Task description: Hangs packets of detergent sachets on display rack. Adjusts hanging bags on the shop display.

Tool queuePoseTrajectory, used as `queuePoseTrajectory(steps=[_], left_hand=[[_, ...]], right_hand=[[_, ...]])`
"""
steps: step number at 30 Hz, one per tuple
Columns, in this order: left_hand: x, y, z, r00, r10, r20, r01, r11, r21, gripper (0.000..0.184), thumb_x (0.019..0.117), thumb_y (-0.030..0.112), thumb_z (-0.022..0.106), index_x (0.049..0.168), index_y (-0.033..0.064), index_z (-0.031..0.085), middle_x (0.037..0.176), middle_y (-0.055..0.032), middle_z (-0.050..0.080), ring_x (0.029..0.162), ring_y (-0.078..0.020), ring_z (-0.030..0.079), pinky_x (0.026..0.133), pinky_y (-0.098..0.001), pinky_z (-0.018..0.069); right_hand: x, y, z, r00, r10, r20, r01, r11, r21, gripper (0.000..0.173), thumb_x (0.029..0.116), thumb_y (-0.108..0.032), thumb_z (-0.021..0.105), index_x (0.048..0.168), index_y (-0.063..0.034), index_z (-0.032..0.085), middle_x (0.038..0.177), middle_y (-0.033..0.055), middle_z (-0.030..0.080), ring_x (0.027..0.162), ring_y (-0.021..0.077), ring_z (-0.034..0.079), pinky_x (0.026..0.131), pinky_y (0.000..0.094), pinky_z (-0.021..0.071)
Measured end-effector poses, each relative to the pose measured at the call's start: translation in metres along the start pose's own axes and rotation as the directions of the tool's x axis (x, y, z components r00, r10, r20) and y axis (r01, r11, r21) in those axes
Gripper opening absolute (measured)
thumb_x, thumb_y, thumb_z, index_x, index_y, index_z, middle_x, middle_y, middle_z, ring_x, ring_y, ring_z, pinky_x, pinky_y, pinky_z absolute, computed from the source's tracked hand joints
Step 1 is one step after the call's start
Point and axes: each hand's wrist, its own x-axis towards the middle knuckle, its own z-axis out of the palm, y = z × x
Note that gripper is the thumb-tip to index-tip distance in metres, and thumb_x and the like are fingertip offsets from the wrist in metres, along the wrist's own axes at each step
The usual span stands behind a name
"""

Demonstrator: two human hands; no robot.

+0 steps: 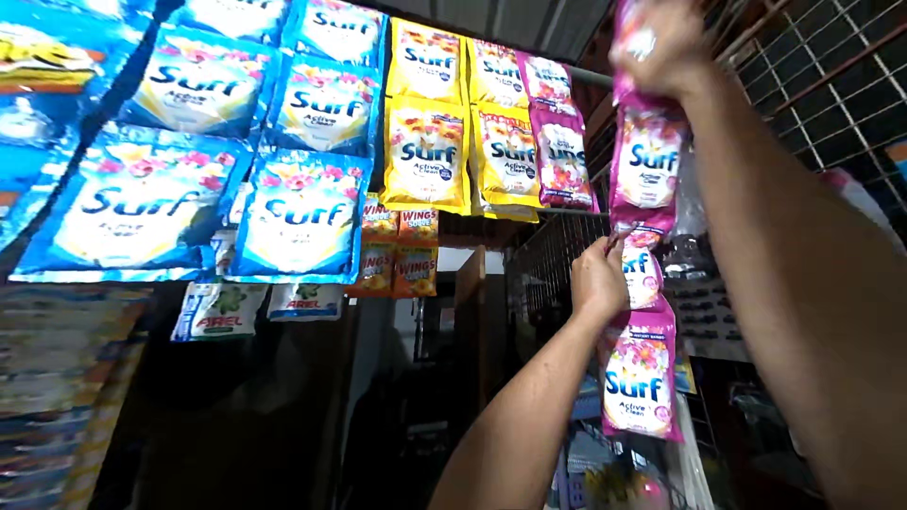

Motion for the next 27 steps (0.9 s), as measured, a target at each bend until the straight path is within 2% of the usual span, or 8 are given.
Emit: queuePoseTrajectory(steps=[2, 6, 12, 17, 19, 21, 25, 27], left_hand=[[0.013, 0.002, -0.001, 0.998, -0.054, -0.014, 0.053, 0.998, -0.041, 0.034, 0.1110, 0.027, 0.044, 0.121, 0.0029, 0.066, 0.106, -0.0203, 0.069, 0.101, -0.0334, 0.066, 0.091, -0.0540, 0.0503], [0.016, -0.006, 0.011, 0.988, -0.151, -0.038, 0.145, 0.982, -0.119, 0.038, 0.1113, 0.029, 0.042, 0.116, -0.0007, 0.065, 0.104, -0.0214, 0.068, 0.099, -0.0327, 0.066, 0.090, -0.0529, 0.0516], [0.008, -0.017, 0.019, 0.980, -0.186, -0.067, 0.173, 0.972, -0.158, 0.035, 0.1090, 0.030, 0.049, 0.124, 0.0017, 0.064, 0.109, -0.0217, 0.068, 0.101, -0.0332, 0.066, 0.092, -0.0531, 0.0509], [-0.009, 0.010, -0.007, 0.937, -0.150, -0.314, -0.035, 0.857, -0.514, 0.078, 0.0985, 0.036, 0.068, 0.157, 0.0059, 0.025, 0.141, -0.0244, 0.052, 0.123, -0.0348, 0.056, 0.098, -0.0522, 0.0490], [0.004, 0.026, -0.027, 0.895, -0.176, -0.411, -0.097, 0.821, -0.563, 0.069, 0.0989, 0.038, 0.068, 0.147, -0.0007, 0.038, 0.133, -0.0243, 0.057, 0.116, -0.0317, 0.059, 0.096, -0.0486, 0.0508], [0.026, 0.041, -0.042, 0.868, -0.233, -0.439, -0.077, 0.810, -0.581, 0.048, 0.0979, 0.035, 0.070, 0.122, -0.0048, 0.058, 0.102, -0.0166, 0.065, 0.088, -0.0209, 0.064, 0.080, -0.0379, 0.0548], [0.053, 0.052, -0.052, 0.935, -0.262, -0.240, 0.024, 0.719, -0.695, 0.050, 0.0979, 0.024, 0.070, 0.134, -0.0048, 0.051, 0.112, -0.0184, 0.064, 0.095, -0.0226, 0.066, 0.084, -0.0376, 0.0575], [0.057, 0.052, -0.047, 0.949, -0.235, -0.210, 0.005, 0.678, -0.735, 0.045, 0.0996, 0.022, 0.067, 0.134, -0.0027, 0.050, 0.110, -0.0162, 0.064, 0.093, -0.0207, 0.066, 0.082, -0.0360, 0.0577]], right_hand=[[0.002, 0.010, 0.025, 0.925, 0.008, 0.380, -0.032, 0.998, 0.058, 0.054, 0.1095, -0.032, 0.048, 0.150, 0.0034, 0.046, 0.148, 0.0338, 0.048, 0.141, 0.0502, 0.043, 0.115, 0.0669, 0.0284], [-0.049, 0.009, 0.051, 0.855, 0.100, 0.508, -0.253, 0.937, 0.240, 0.063, 0.1077, -0.035, 0.053, 0.156, 0.0016, 0.035, 0.152, 0.0305, 0.045, 0.141, 0.0460, 0.042, 0.116, 0.0626, 0.0300], [-0.092, -0.004, 0.077, 0.919, 0.268, 0.290, -0.329, 0.926, 0.184, 0.089, 0.0896, -0.033, 0.076, 0.162, -0.0097, 0.030, 0.162, 0.0295, 0.028, 0.139, 0.0533, 0.041, 0.106, 0.0717, 0.0371], [-0.100, -0.005, 0.066, 0.939, 0.288, 0.188, -0.322, 0.928, 0.188, 0.093, 0.0829, -0.030, 0.082, 0.160, -0.0083, 0.034, 0.160, 0.0276, 0.032, 0.134, 0.0518, 0.046, 0.103, 0.0695, 0.0420], [-0.105, -0.004, 0.066, 0.943, 0.269, 0.195, -0.306, 0.933, 0.191, 0.089, 0.0863, -0.032, 0.080, 0.159, -0.0082, 0.034, 0.160, 0.0280, 0.032, 0.136, 0.0524, 0.044, 0.104, 0.0696, 0.0412], [-0.112, -0.003, 0.067, 0.947, 0.255, 0.192, -0.291, 0.938, 0.189, 0.086, 0.0876, -0.026, 0.077, 0.160, -0.0083, 0.034, 0.160, 0.0280, 0.032, 0.137, 0.0528, 0.044, 0.104, 0.0691, 0.0409], [-0.128, -0.003, 0.061, 0.945, 0.257, 0.203, -0.295, 0.937, 0.187, 0.085, 0.0876, -0.014, 0.075, 0.161, -0.0083, 0.031, 0.163, 0.0255, 0.026, 0.139, 0.0518, 0.041, 0.108, 0.0662, 0.0400], [-0.135, -0.006, 0.060, 0.978, 0.202, 0.058, -0.210, 0.937, 0.280, 0.065, 0.0933, -0.011, 0.067, 0.154, -0.0039, 0.044, 0.162, 0.0261, 0.032, 0.145, 0.0477, 0.036, 0.117, 0.0610, 0.0323]])
